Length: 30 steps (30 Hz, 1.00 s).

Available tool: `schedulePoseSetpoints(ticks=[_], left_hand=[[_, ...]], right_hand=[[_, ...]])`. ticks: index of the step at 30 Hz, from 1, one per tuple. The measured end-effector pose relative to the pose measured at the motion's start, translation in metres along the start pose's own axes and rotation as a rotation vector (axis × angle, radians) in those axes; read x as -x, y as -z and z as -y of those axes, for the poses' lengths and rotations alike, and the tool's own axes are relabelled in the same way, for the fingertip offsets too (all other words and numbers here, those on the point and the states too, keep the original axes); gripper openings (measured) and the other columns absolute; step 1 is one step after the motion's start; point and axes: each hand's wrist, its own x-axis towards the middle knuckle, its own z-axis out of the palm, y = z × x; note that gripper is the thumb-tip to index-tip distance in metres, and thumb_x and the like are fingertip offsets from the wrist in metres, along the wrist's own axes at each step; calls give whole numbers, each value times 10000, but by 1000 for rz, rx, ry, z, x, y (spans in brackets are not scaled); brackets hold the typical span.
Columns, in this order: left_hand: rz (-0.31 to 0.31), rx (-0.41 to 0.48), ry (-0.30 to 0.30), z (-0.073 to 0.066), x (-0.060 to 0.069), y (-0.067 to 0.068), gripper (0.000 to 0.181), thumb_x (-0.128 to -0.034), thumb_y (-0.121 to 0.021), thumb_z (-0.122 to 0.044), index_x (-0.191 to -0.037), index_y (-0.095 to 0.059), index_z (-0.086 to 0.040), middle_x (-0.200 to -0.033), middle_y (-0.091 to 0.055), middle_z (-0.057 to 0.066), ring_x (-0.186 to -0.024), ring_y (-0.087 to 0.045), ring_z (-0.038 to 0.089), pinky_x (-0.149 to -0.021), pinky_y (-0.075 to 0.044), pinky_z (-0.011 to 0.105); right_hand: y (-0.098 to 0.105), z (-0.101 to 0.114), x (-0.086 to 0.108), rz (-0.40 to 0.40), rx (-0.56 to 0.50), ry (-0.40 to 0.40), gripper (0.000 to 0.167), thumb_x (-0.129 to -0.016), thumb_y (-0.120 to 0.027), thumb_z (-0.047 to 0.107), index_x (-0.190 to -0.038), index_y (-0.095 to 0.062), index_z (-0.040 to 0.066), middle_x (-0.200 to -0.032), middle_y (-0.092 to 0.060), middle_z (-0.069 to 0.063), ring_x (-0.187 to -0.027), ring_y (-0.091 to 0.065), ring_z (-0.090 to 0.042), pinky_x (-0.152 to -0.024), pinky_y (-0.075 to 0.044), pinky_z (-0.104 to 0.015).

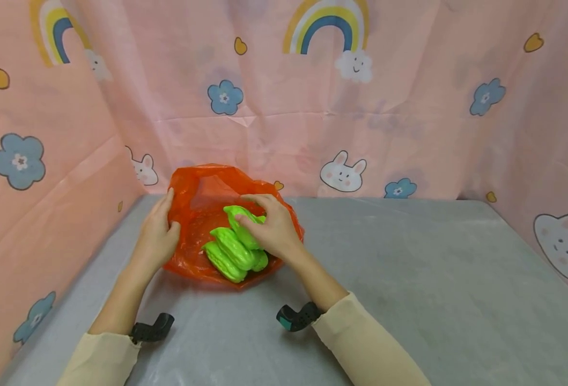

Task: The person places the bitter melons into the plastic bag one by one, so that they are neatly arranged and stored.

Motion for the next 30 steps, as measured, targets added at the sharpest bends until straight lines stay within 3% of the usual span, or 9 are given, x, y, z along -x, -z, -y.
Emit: schedulePoseSetpoints(ticks=[12,17,30], left_hand=[[10,-3,-7,-1,-1,0,699,-952,-446,28,-1603,-195,-13,-1640,-272,260,-1477,-316,478,-1167,-324,641],[19,-10,19,3,2,1,707,-968,-446,10,-1615,-166,-37,-1648,-256,256,-1479,-307,486,-1157,-331,653],[27,-37,9,-1,2,1,696,-983,-451,-40,-1617,-166,-47,-1634,-283,265,-1465,-318,505,-1145,-318,675]], right_hand=[[20,6,-3,-52,-41,15,416,-955,-665,311,-1341,-650,158,-1387,-626,-38,-1273,-568,-241,-1089,-469,-481],[30,10,-3,-60,-51,30,393,-950,-670,311,-1307,-677,148,-1354,-641,-65,-1244,-565,-262,-1066,-479,-481],[74,-7,18,-55,43,11,408,-958,-674,285,-1336,-657,131,-1390,-617,-74,-1284,-541,-280,-1092,-443,-529]])
